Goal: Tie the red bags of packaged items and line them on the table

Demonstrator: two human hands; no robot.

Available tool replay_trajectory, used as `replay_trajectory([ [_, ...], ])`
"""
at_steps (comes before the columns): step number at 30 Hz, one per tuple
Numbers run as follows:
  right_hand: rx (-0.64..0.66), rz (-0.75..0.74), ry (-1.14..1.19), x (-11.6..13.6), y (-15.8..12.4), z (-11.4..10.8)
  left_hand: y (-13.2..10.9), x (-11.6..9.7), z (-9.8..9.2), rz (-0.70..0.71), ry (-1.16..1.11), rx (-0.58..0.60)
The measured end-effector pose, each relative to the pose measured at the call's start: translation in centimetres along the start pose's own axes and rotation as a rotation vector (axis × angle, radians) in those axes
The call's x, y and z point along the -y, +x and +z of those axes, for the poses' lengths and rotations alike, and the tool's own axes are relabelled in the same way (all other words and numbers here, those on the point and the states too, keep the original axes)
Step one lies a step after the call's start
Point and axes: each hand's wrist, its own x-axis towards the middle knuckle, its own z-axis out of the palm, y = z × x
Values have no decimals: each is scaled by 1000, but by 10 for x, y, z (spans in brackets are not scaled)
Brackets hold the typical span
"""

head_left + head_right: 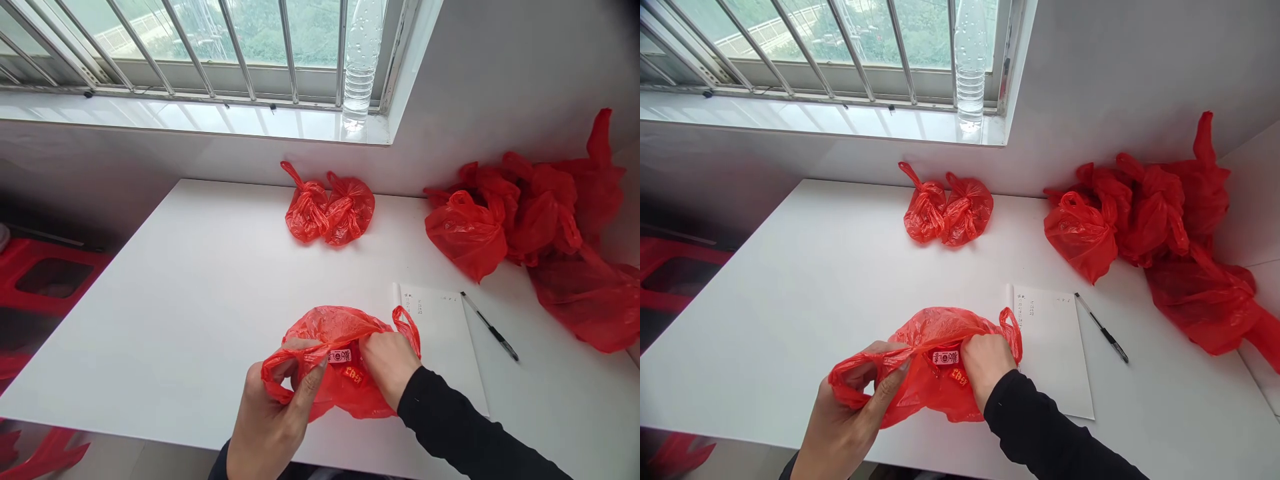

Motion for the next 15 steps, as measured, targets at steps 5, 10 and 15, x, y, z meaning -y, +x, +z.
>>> replay_trajectory([
  [5, 69, -27, -27, 0, 1, -2, 1, 3, -1, 9, -18, -2],
  [10, 53, -7, 0, -5, -14, -13, 1, 0, -3, -3, -33, -1],
  [15, -95, -32, 136, -5, -20, -14, 2, -1, -4, -3, -64, 8],
])
